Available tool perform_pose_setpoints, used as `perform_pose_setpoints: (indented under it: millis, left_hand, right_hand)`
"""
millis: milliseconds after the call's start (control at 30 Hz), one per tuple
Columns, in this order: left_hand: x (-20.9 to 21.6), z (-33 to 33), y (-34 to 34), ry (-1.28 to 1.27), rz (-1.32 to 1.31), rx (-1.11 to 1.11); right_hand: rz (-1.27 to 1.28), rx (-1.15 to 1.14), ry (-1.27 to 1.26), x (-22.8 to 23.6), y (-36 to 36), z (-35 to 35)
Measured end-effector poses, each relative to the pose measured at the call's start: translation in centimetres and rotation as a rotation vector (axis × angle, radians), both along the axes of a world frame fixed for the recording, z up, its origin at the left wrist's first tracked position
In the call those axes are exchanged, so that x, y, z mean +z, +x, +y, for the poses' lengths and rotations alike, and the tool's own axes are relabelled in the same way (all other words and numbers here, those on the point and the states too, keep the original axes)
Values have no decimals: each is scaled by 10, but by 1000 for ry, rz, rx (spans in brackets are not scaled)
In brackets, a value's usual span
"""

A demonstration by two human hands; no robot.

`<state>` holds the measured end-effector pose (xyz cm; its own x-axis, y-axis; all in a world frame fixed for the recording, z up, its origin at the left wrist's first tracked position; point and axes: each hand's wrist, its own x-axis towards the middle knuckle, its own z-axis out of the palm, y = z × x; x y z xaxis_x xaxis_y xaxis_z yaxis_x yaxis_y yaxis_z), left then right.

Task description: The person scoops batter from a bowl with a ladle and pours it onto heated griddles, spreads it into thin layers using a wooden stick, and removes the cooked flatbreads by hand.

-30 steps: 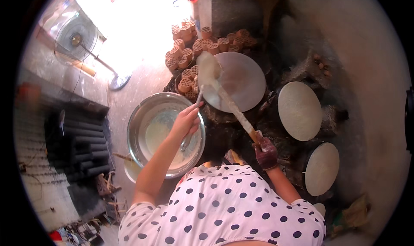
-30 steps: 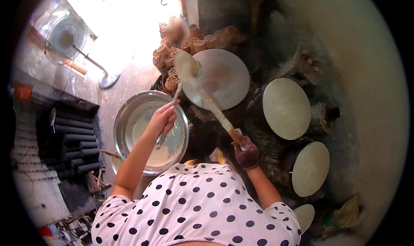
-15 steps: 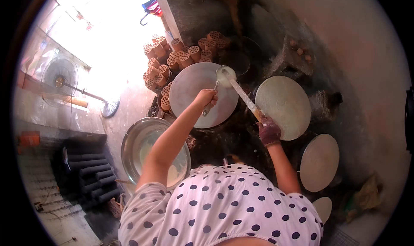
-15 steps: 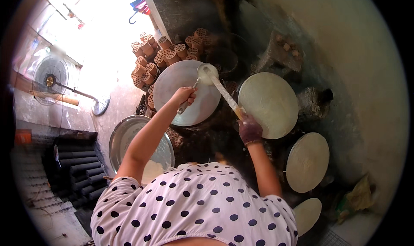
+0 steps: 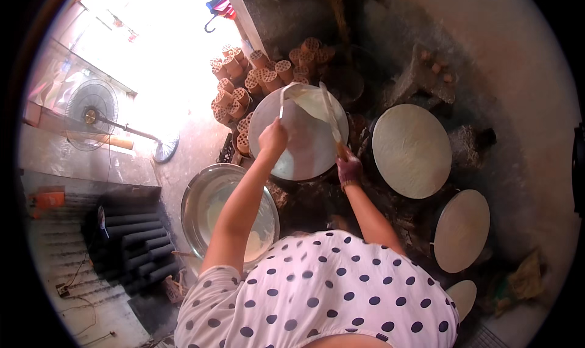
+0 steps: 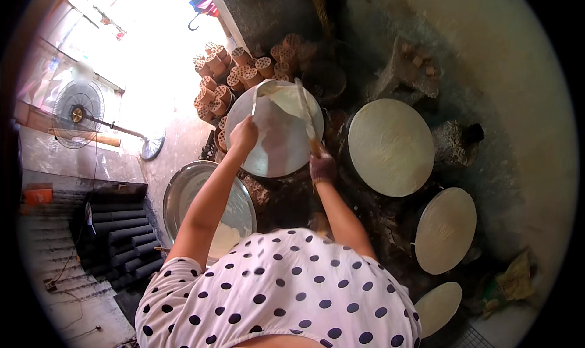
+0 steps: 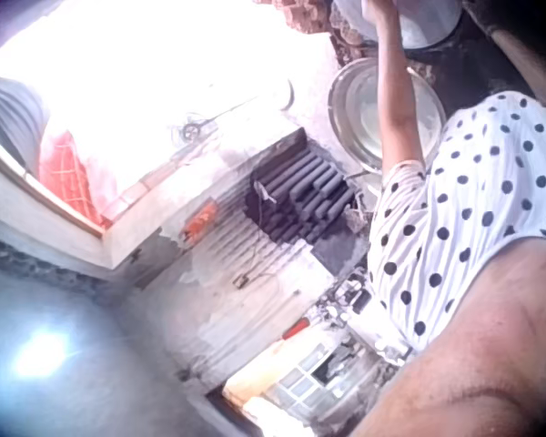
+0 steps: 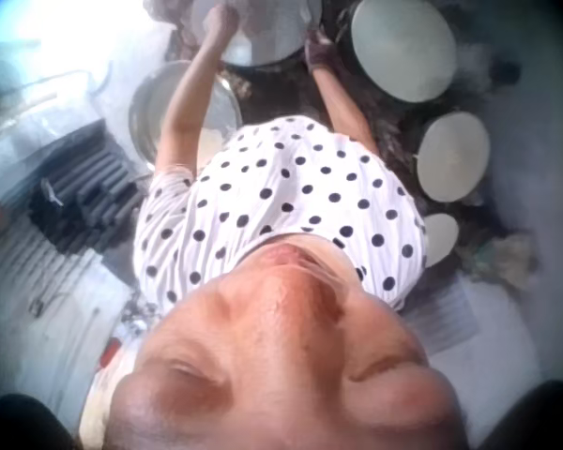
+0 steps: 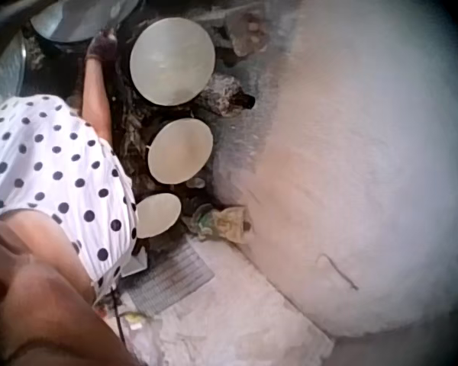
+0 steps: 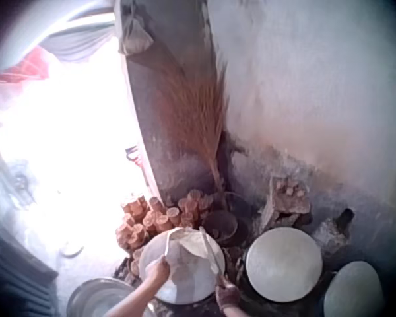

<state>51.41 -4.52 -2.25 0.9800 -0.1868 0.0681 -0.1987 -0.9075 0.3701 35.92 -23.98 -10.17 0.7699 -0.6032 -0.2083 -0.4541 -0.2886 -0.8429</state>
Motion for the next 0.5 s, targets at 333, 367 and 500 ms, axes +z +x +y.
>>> perform_pose_setpoints:
  millis: [333, 367, 500]
  left_hand:
    - [49, 123, -93, -661, -7, 122]
    - [78, 118, -115, -868, 312, 211]
    - [69, 144, -182, -1190, 563, 276]
  right_hand:
    - [-111, 32, 336, 3, 27, 25]
    - [-126, 15, 331, -15, 20, 12]
    - [-111, -142, 20, -44, 1, 25]
